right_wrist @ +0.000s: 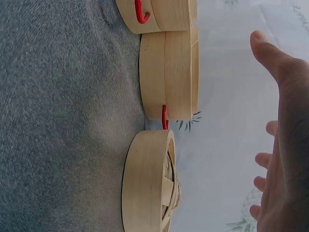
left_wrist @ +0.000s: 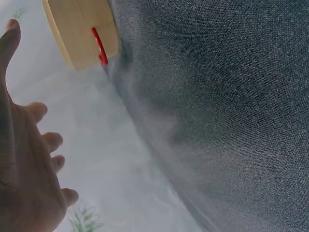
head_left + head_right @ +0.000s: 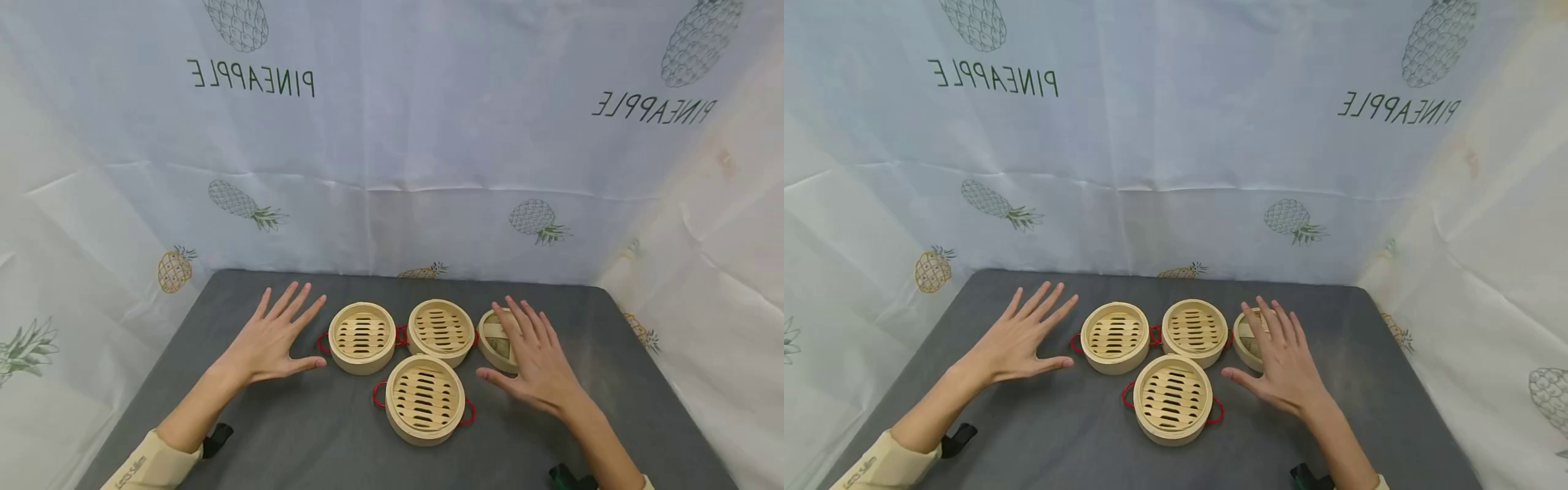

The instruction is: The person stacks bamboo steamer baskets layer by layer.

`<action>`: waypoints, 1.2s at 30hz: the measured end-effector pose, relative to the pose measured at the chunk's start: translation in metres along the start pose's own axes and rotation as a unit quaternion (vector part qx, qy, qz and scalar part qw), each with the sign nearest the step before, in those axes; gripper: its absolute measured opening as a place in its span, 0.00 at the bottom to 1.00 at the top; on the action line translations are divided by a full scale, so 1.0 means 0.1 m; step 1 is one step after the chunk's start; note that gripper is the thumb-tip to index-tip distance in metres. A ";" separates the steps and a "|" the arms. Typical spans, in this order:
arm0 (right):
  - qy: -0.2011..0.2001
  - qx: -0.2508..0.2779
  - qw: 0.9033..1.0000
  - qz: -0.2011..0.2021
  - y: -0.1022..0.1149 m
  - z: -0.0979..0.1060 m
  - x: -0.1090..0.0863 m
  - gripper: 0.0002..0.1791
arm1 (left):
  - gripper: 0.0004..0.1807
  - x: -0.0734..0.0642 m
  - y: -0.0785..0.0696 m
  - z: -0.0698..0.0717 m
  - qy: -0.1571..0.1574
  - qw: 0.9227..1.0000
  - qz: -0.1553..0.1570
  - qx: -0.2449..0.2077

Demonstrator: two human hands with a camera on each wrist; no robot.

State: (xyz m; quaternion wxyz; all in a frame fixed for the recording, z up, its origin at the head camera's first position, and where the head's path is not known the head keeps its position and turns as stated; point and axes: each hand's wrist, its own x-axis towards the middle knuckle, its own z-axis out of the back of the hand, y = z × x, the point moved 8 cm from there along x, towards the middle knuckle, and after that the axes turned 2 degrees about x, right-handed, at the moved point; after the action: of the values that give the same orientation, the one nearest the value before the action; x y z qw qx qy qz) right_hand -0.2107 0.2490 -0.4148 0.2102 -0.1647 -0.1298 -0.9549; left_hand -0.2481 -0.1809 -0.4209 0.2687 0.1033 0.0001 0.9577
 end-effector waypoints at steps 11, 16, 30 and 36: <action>0.009 0.036 0.999 -0.003 0.02 -0.04 -0.05 0.66 | 0.62 0.03 -0.04 -0.04 0.014 0.999 -0.002 -0.039; 0.002 0.059 0.998 0.015 0.08 -0.04 -0.06 0.66 | 0.62 0.03 -0.03 -0.10 0.029 0.996 0.002 -0.085; 0.022 0.131 0.991 0.003 0.19 -0.11 -0.10 0.66 | 0.60 0.05 -0.02 -0.26 0.084 0.975 0.035 -0.202; 0.044 0.177 0.983 -0.019 0.23 -0.18 -0.15 0.66 | 0.54 0.11 -0.04 -0.29 0.083 0.965 0.012 -0.248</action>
State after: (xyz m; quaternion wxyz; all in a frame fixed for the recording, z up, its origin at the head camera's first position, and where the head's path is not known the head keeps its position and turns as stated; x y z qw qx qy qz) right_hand -0.1924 0.2283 -0.4322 0.2237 -0.0805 -0.2900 -0.9270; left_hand -0.2611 -0.1704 -0.4472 0.2730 -0.0466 -0.2159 0.9363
